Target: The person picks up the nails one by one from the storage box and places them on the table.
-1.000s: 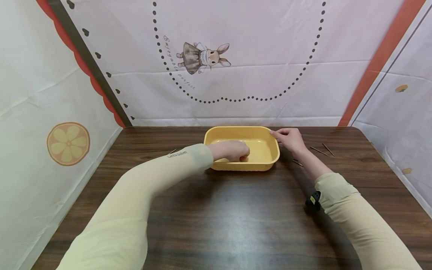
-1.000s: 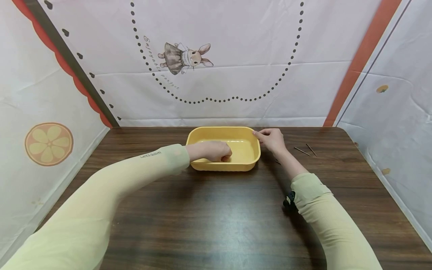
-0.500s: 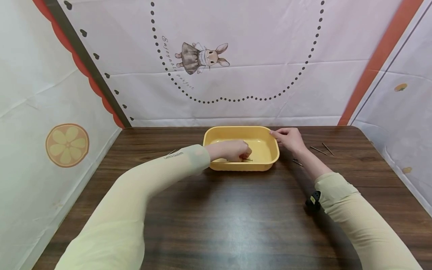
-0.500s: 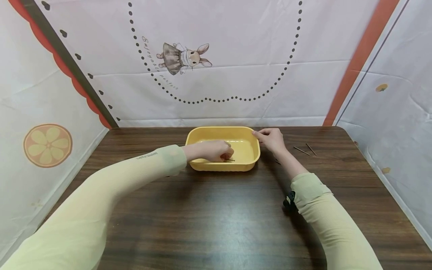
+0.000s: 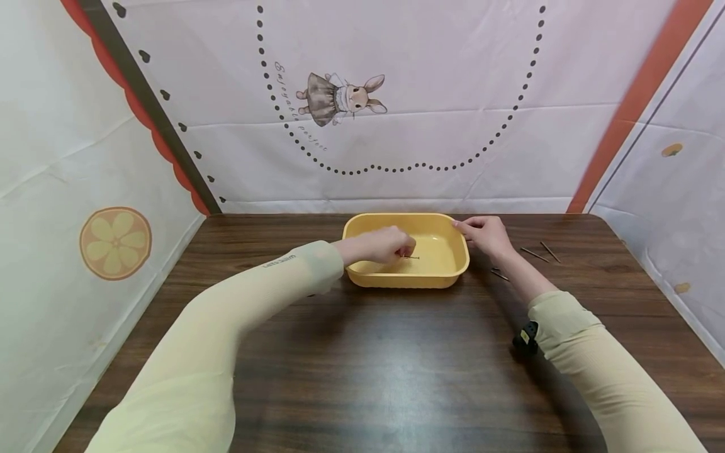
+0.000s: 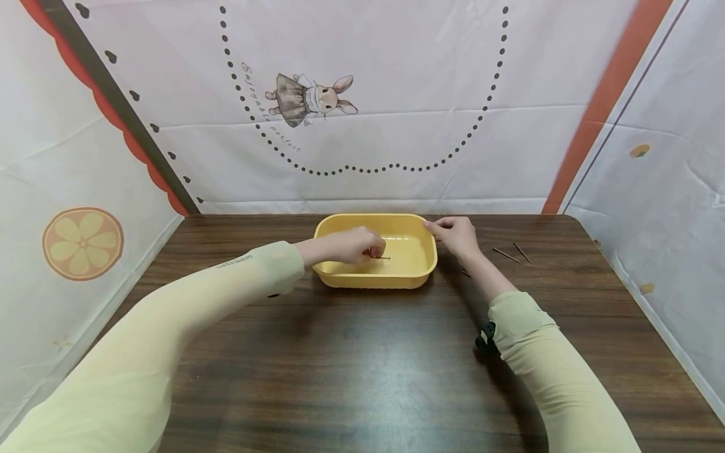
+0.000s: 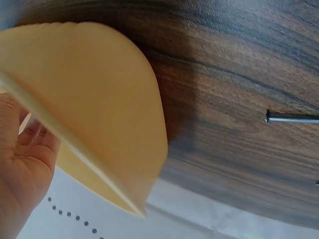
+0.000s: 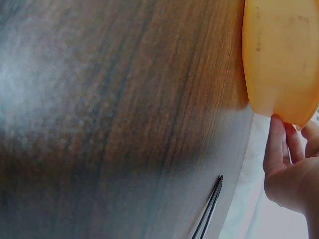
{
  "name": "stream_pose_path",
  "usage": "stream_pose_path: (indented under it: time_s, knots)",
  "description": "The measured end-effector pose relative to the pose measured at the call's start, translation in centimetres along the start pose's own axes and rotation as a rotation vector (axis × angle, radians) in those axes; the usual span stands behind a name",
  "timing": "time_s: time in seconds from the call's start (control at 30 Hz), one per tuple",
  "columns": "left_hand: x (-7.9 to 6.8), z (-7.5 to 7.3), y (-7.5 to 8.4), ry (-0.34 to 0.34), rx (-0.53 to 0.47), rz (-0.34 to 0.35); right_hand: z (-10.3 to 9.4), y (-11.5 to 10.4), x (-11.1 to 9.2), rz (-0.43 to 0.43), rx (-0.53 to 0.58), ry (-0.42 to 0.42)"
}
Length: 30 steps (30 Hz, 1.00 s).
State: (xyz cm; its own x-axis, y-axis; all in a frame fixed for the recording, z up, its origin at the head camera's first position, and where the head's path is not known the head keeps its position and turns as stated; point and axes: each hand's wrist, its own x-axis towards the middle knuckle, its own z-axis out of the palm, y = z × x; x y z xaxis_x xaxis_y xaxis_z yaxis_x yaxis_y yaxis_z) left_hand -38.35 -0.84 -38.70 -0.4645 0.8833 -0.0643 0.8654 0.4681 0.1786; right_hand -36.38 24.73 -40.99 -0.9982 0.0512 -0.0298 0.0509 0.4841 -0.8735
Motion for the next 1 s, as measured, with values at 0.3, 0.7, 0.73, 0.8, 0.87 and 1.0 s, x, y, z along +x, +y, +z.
stream_pose_path:
  time_s: [0.3, 0.7, 0.73, 0.8, 0.87, 1.0]
  knots:
    - [-1.3, -2.1, -1.8, 0.082, -0.007, -0.017, 0.0, 0.1, 0.0, -0.002, 0.014, 0.004]
    - [-4.0, -4.9, -4.1, 0.186, -0.083, -0.151, 0.0, 0.3, 0.1, -0.003, 0.008, 0.007]
    - [-4.3, -5.1, -4.3, 0.199, -0.081, -0.163, 0.0, 0.3, 0.1, -0.005, 0.008, 0.006]
    - [-5.0, -5.5, -4.8, 0.221, -0.099, -0.183, 0.0, 0.3, 0.1, -0.007, 0.015, 0.005]
    - [-5.8, -5.8, -5.2, 0.236, -0.129, -0.208, 0.1, 0.3, 0.1, -0.008, 0.021, 0.003]
    - [-7.5, -6.3, -6.3, 0.273, -0.156, -0.262, 0.1, 0.3, 0.1, -0.003, 0.027, 0.003]
